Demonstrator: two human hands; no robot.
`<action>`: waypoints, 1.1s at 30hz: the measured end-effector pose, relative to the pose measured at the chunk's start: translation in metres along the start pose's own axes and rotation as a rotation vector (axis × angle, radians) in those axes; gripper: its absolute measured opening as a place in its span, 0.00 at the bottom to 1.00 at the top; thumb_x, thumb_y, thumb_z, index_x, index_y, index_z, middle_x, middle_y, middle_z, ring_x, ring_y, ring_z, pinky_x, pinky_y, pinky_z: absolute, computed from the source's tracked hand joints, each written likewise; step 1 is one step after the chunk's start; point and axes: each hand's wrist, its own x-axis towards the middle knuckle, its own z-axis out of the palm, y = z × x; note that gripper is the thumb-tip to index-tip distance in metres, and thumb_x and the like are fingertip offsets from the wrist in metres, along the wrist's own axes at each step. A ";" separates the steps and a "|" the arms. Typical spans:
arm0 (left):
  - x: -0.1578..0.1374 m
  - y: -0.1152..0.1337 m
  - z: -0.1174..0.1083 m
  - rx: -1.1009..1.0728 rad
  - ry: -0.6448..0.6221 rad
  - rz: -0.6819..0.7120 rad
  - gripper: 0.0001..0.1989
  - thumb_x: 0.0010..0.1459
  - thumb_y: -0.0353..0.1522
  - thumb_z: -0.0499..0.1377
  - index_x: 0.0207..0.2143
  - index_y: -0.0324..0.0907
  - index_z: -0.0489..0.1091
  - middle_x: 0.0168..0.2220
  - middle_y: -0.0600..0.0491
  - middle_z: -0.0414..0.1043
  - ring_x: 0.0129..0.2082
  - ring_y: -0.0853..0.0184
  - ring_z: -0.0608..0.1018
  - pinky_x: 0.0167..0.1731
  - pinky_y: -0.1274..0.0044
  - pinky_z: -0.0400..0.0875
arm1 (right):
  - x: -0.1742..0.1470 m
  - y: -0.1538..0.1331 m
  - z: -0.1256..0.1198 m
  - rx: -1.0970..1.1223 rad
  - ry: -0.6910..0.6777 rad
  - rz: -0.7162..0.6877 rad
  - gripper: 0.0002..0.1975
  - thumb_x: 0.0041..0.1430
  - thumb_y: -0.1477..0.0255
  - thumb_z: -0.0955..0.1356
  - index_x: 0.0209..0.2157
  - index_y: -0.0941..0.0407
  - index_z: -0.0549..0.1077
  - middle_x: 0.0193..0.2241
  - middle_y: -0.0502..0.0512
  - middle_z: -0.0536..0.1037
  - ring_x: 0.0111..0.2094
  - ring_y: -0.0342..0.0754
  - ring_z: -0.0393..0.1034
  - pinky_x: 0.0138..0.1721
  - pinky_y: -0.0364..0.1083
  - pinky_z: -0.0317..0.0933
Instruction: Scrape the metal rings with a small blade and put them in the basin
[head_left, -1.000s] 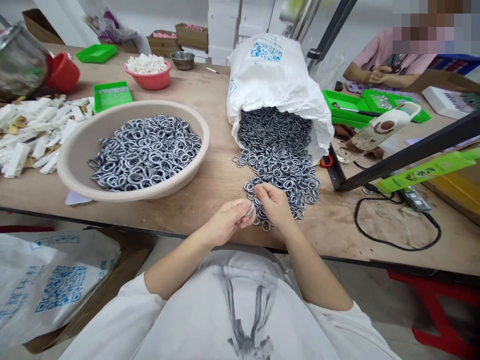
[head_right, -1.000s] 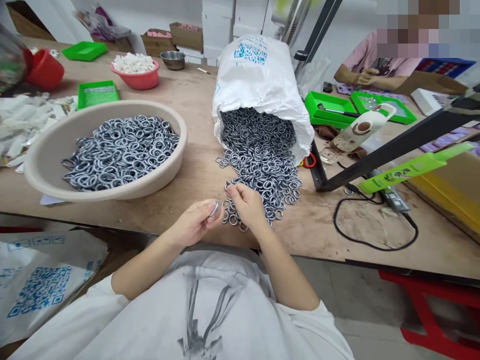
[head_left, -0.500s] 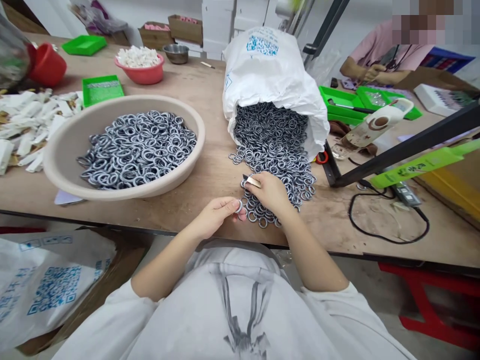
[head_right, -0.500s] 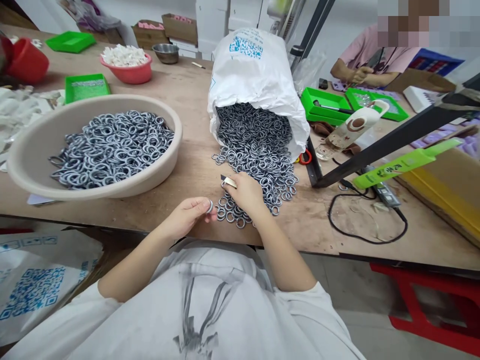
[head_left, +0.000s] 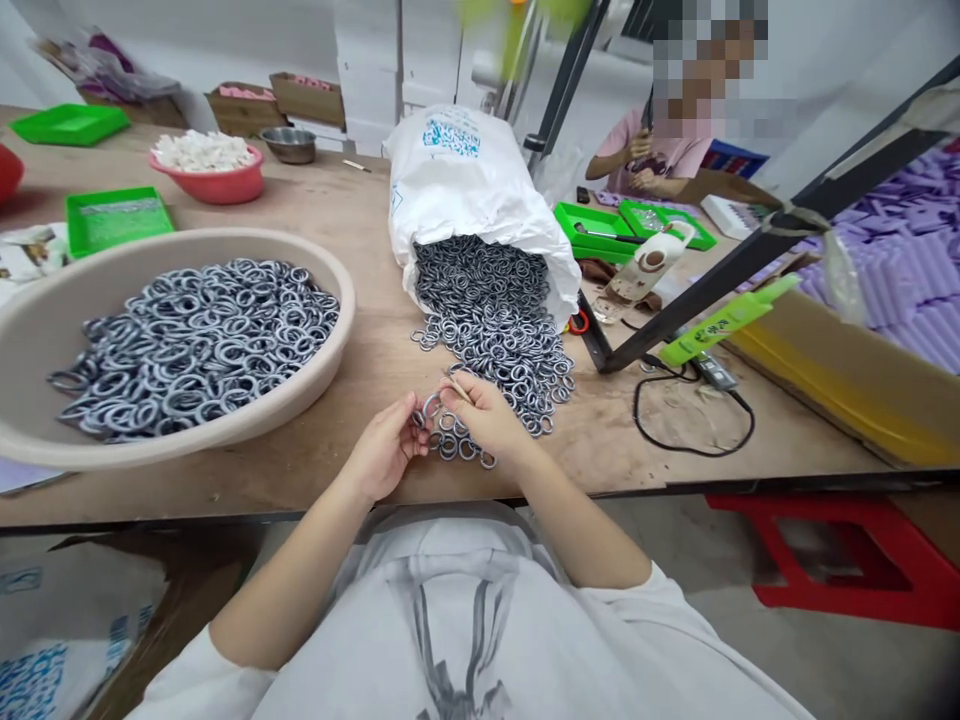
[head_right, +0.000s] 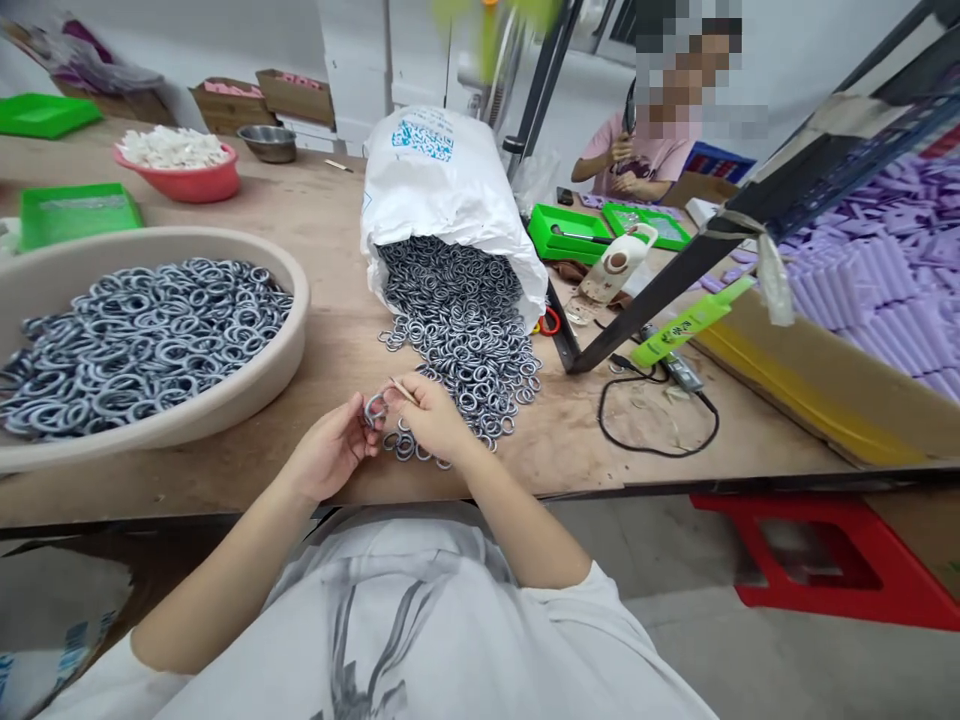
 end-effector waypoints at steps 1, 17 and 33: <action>0.000 -0.002 0.003 -0.005 -0.037 -0.021 0.25 0.45 0.50 0.70 0.29 0.37 0.72 0.24 0.55 0.68 0.20 0.75 0.68 0.18 0.82 0.66 | -0.003 0.001 0.004 0.087 -0.011 0.003 0.19 0.63 0.52 0.65 0.34 0.55 0.72 0.26 0.47 0.72 0.27 0.43 0.69 0.32 0.44 0.64; -0.007 -0.011 0.015 -0.037 -0.052 0.057 0.29 0.43 0.54 0.69 0.23 0.39 0.62 0.18 0.60 0.57 0.17 0.78 0.59 0.18 0.83 0.58 | -0.017 0.002 0.024 0.146 0.154 -0.003 0.21 0.50 0.54 0.75 0.40 0.53 0.73 0.29 0.47 0.73 0.28 0.44 0.68 0.32 0.45 0.64; -0.007 -0.010 0.022 0.125 0.015 0.204 0.25 0.47 0.52 0.67 0.24 0.40 0.65 0.18 0.61 0.52 0.19 0.76 0.56 0.19 0.81 0.53 | -0.012 -0.010 0.012 -0.072 0.182 -0.152 0.22 0.50 0.49 0.74 0.33 0.54 0.80 0.27 0.49 0.70 0.32 0.46 0.65 0.37 0.46 0.62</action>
